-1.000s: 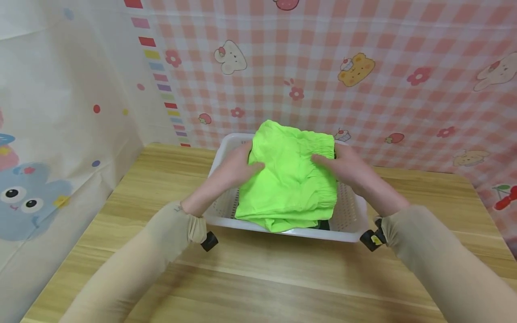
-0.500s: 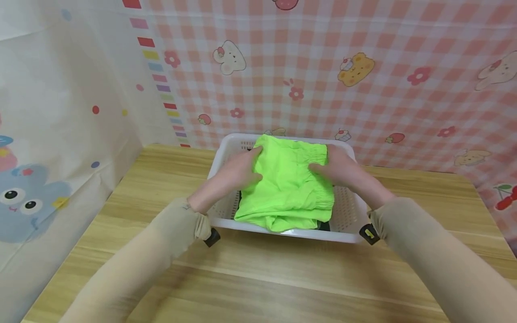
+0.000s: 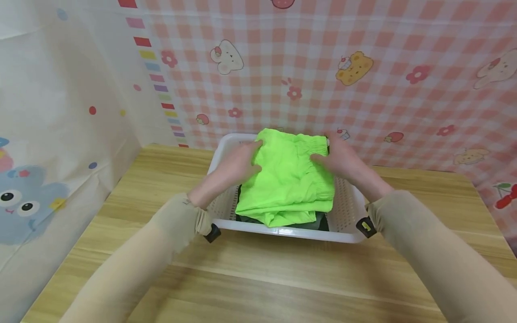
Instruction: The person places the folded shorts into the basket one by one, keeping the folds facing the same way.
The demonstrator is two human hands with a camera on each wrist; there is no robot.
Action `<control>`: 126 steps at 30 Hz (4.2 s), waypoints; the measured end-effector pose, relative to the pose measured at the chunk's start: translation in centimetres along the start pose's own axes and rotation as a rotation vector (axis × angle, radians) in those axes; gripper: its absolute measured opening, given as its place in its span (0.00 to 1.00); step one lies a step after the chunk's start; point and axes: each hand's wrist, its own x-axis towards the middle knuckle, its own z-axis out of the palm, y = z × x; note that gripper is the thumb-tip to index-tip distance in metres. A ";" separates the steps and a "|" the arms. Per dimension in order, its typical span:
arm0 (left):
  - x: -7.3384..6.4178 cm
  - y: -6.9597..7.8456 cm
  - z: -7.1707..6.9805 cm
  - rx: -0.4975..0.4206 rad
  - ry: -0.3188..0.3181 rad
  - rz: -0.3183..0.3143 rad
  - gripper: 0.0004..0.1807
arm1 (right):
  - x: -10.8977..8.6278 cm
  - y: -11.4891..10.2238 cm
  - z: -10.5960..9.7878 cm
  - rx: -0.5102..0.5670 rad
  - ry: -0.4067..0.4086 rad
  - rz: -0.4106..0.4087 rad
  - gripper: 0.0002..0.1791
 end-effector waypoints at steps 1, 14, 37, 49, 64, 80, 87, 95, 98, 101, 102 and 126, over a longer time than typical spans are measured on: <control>-0.1 -0.2 0.1 0.012 -0.020 -0.003 0.41 | 0.0 0.1 0.1 -0.015 -0.005 -0.002 0.45; -0.5 -0.9 1.4 0.178 -0.171 -0.072 0.44 | 0.1 0.8 2.0 -0.159 -0.096 -0.098 0.42; -0.7 -0.8 0.5 0.255 -0.292 -0.010 0.53 | 0.3 0.0 3.1 -0.332 -0.201 -0.095 0.38; -1.0 -1.0 0.6 0.295 -0.405 -0.040 0.63 | 0.1 0.3 3.7 -0.333 -0.210 -0.059 0.40; -1.6 -0.8 2.0 0.386 -0.326 -0.041 0.64 | -0.4 0.4 4.0 -0.327 -0.238 -0.034 0.42; -4.3 -1.5 2.4 0.315 -0.086 0.024 0.60 | -4.4 2.4 1.9 -0.384 -0.046 -0.102 0.50; -6.7 -2.3 2.0 0.324 0.115 0.110 0.56 | -7.3 4.2 1.7 -0.358 0.095 -0.123 0.50; -11.4 -5.2 1.4 0.358 0.301 0.196 0.53 | -11.0 7.3 2.7 -0.281 0.242 -0.146 0.50; -13.3 -6.9 1.3 0.327 0.359 0.182 0.53 | -12.3 8.8 2.9 -0.287 0.275 -0.166 0.49; -15.1 -8.7 1.1 0.296 0.393 0.154 0.52 | -13.5 10.3 3.3 -0.304 0.302 -0.174 0.48; -15.6 -9.3 1.1 0.288 0.401 0.143 0.52 | -13.9 10.8 3.5 -0.306 0.314 -0.180 0.47; -19.0 -15.9 3.4 0.338 0.270 -0.082 0.52 | -16.7 16.4 7.0 -0.309 0.329 -0.128 0.48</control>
